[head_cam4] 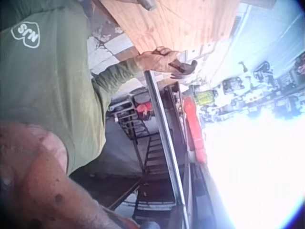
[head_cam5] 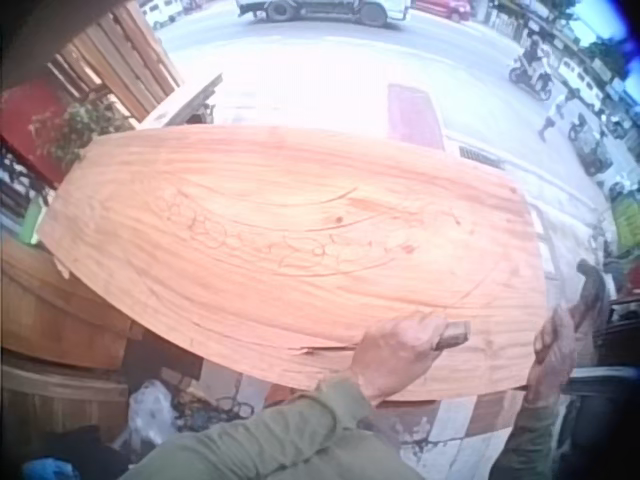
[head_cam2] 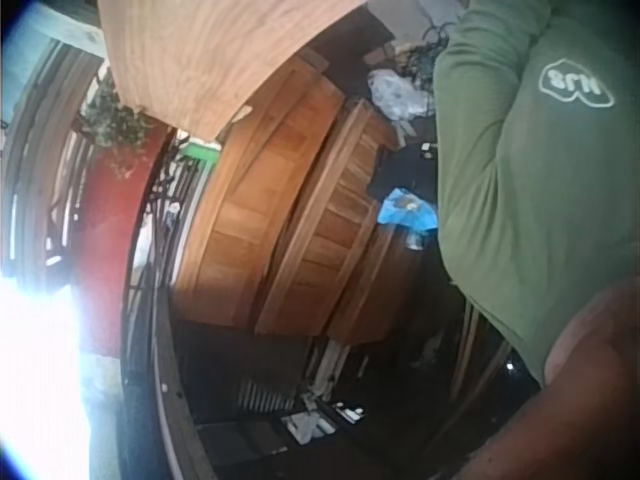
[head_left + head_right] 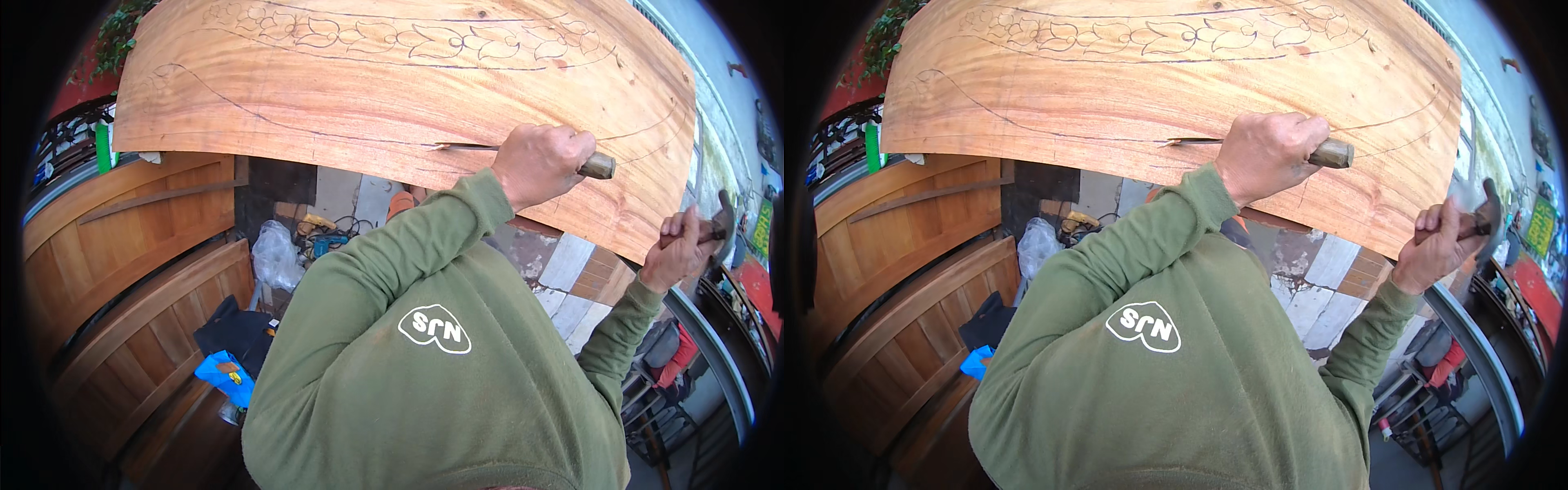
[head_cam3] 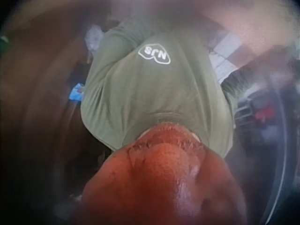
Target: The person carves a floral design into a large wooden board using a chisel and hammer. They repeatedly position the chisel along the drawn lines and strike it with the hammer to remove wood shavings.
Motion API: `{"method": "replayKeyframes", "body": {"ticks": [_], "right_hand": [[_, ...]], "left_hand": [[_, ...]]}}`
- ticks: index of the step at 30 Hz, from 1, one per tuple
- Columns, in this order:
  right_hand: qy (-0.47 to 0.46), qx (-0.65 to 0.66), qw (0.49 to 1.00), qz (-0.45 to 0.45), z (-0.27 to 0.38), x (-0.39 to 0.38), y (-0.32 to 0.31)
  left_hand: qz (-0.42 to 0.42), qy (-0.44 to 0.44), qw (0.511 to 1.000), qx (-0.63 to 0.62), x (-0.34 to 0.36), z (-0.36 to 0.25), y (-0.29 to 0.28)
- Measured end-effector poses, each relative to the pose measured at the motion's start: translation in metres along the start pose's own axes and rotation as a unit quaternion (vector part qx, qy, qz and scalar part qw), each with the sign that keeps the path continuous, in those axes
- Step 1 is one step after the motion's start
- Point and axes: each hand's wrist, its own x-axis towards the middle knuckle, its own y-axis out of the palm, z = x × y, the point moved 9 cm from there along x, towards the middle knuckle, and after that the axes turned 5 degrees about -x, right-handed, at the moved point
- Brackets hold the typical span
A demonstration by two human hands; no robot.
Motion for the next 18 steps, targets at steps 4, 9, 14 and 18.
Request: {"method": "replayKeyframes", "body": {"ticks": [4,9,14,18], "right_hand": [[-0.011,0.020,0.999,0.039,-0.039,-0.051,0.041],[-0.108,-0.239,0.948,0.181,-0.054,-0.059,0.057],[0.013,0.103,0.991,-0.087,-0.008,-0.001,-0.010],[-0.068,-0.189,0.968,0.153,-0.052,-0.118,0.098]], "left_hand": [[0.012,-0.004,1.000,0.008,0.001,0.005,0.005],[0.018,-0.007,1.000,0.006,-0.006,0.008,0.008],[0.014,-0.006,1.000,0.000,-0.005,0.008,0.002],[0.000,-0.003,1.000,-0.003,-0.004,0.007,-0.007]]}}
